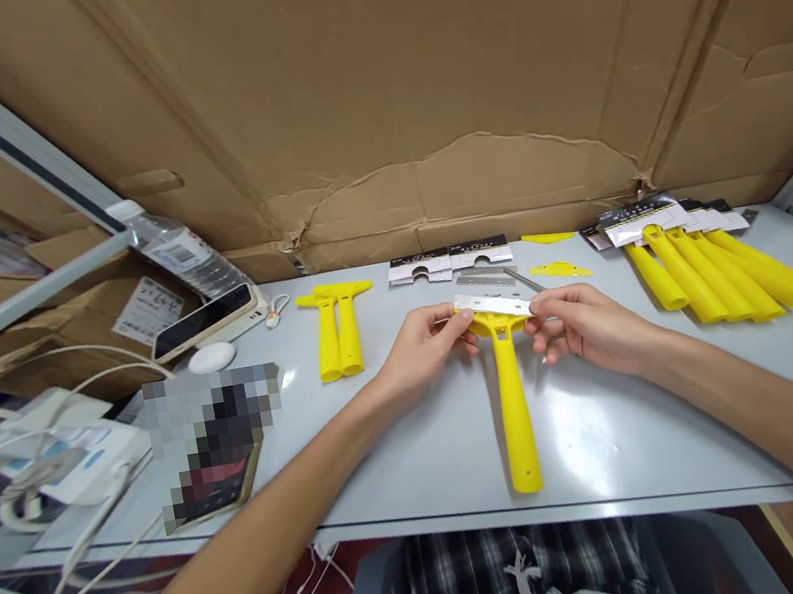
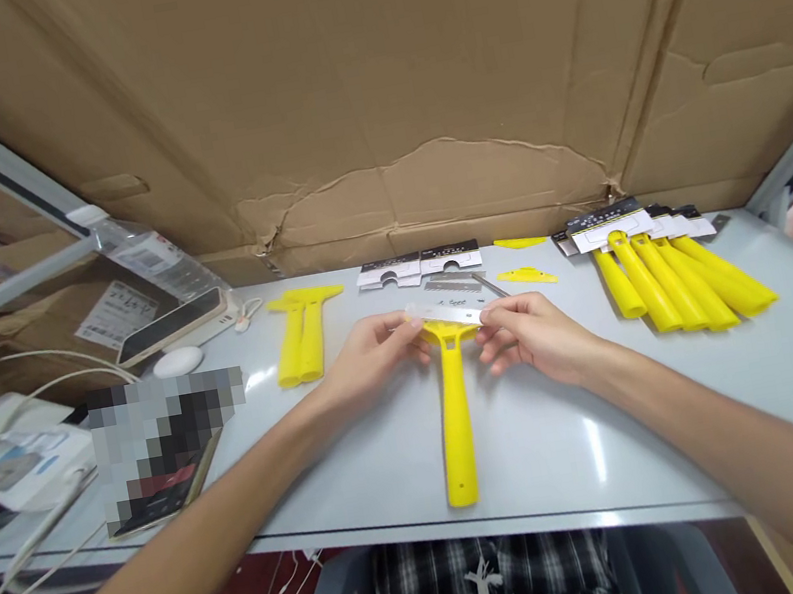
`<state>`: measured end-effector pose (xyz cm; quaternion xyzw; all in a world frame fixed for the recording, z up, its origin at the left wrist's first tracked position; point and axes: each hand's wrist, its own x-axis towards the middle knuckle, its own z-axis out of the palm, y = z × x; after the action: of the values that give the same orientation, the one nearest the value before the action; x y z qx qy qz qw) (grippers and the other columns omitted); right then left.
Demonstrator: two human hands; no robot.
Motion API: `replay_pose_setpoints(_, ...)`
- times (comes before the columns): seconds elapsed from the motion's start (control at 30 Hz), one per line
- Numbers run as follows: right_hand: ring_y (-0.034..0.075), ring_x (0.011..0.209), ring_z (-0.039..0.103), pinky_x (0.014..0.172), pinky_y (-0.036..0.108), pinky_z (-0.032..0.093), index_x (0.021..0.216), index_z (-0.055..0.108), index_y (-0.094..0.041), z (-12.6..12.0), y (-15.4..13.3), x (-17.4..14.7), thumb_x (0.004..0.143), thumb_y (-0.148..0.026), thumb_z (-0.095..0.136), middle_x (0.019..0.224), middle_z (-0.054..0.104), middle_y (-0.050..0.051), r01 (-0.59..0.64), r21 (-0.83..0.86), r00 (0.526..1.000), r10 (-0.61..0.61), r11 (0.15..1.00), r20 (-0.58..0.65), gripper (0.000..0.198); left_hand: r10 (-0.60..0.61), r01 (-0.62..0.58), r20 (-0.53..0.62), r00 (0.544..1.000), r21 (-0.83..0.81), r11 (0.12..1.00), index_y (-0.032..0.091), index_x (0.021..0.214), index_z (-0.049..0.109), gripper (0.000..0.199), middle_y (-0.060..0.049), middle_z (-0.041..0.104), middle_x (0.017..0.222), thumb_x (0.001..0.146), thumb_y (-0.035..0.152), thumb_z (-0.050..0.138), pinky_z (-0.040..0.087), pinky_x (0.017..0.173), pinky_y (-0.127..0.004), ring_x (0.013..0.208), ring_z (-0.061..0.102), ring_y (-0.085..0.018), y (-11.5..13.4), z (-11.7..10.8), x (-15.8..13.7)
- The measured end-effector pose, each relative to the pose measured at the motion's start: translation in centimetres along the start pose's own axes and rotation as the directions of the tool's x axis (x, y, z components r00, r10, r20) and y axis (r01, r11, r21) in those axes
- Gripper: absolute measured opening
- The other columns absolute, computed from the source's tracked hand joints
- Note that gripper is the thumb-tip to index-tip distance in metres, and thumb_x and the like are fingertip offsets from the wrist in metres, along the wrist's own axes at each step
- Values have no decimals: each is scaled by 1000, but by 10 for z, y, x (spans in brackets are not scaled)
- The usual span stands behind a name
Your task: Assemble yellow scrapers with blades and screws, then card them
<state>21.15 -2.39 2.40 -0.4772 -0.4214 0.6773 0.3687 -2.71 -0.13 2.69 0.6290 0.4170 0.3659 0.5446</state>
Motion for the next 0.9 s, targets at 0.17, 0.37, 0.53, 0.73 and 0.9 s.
replay_pose_setpoints(0.17,11,69,64,58,26,58,104,57,-7,0,4,0,88,-31,68,96,65,12,21,-25,999,-20,999,37,31,17,-16,-47,999,35,999,14,87,78,45,-9,73,79,89,58,70,56,71,-32,70,66,-17,-2,-2,0)
replay_pose_setpoints(0.37,10,71,65,59,25,59,115,58,-7,-4,9,3,90,-35,68,99,65,12,46,-61,998,-43,997,38,39,17,-18,34,999,24,1000,11,95,77,47,-12,74,86,89,57,71,59,73,-35,75,68,-19,-8,-5,3)
replay_pose_setpoints(0.53,12,71,66,58,23,58,117,59,-4,-4,9,3,87,-43,71,103,65,16,35,-87,999,-31,996,45,50,38,-40,92,995,14,999,10,91,74,47,-10,73,85,89,57,71,61,74,-35,76,67,-18,-5,-7,3)
replay_pose_setpoints(0.73,13,70,66,56,23,57,115,62,-2,-1,5,2,79,-41,78,100,65,16,33,-91,999,-31,995,21,55,23,-24,49,999,13,1000,12,88,74,42,-9,72,82,88,53,73,61,71,-34,72,67,-17,-6,-5,3)
replay_pose_setpoints(0.9,10,67,63,58,23,58,111,63,-2,3,5,2,74,-38,82,95,64,13,43,-70,999,-44,997,-11,54,-51,51,-46,998,-4,999,11,91,75,40,-10,73,81,89,50,70,60,69,-34,70,69,-18,-7,2,2)
